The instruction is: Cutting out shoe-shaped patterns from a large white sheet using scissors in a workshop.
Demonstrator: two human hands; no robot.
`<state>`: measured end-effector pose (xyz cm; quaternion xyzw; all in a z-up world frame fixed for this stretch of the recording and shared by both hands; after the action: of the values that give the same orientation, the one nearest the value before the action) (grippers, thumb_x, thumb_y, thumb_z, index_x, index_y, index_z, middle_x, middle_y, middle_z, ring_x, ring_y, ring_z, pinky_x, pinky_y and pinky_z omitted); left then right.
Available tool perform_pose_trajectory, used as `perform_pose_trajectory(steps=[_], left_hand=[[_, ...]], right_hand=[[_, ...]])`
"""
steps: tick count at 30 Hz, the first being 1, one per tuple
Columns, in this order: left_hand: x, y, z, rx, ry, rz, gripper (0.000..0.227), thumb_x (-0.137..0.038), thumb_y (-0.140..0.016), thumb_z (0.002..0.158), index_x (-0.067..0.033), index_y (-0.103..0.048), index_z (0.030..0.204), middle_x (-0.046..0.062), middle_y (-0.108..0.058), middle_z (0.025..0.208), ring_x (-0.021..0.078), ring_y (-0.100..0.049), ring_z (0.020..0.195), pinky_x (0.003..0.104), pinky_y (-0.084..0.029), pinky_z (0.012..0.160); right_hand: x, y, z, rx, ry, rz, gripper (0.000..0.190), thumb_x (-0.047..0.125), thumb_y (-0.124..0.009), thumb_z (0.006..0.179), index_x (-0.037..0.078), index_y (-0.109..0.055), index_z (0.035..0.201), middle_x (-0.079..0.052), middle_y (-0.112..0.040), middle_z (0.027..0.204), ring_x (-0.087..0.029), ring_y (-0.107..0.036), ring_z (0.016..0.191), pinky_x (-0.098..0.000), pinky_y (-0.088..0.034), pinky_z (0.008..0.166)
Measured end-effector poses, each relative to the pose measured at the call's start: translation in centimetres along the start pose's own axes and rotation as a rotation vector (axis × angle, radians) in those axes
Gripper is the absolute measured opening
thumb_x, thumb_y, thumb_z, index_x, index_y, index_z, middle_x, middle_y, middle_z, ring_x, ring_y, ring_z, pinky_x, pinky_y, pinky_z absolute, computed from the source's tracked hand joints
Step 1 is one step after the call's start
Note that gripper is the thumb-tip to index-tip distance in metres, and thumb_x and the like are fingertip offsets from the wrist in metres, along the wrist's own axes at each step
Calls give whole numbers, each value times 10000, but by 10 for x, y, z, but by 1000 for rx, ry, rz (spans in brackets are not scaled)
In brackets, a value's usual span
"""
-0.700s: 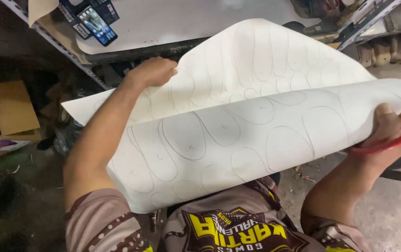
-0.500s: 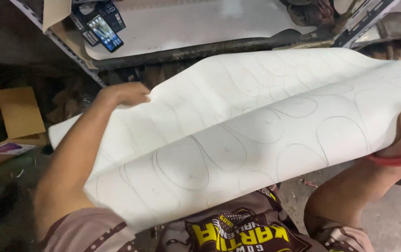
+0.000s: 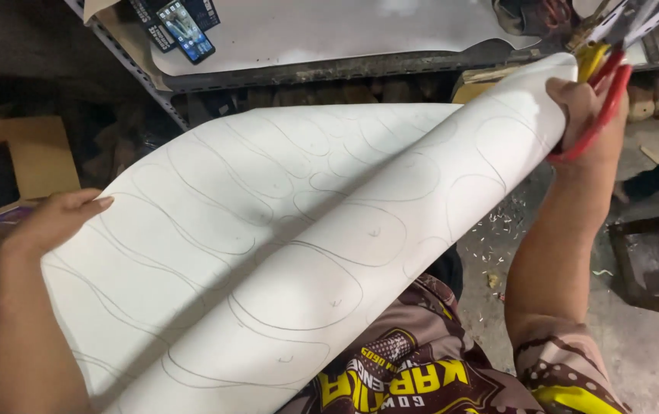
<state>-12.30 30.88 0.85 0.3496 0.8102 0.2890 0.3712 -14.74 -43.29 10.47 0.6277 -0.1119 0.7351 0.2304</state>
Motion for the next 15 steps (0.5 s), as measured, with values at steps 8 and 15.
perform_pose_trajectory(steps=[8,15], left_hand=[[80,-1,3,118,147,-480,570,-254,-645,1024,8,-513,1513,149,-561,1457,293,-532,1277,438,-386,1063],[-339,-205,-205,1702,-275,-1919,710,-216,-615,1067,-53,-281,1673,-7,-431,1614,68,-399,1486,315,-235,1341]], right_hand=[[15,-51,18,66,-193,-84,398,256,-652,810,91,-509,1142,34,-489,928,-95,-511,828,-228,-455,714],[-61,-94,69,111,-432,46,716,258,-760,745,110,-525,1405,-93,-687,1139,-232,-750,952,-391,-664,725]])
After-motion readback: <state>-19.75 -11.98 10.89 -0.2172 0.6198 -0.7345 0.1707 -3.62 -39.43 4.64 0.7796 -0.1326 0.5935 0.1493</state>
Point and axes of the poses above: each hand's wrist, its own z-axis towards the middle knuckle, its own y-axis out of the back of the hand, x = y × z, the point moved 8 cm from there along z, towards the middle knuckle
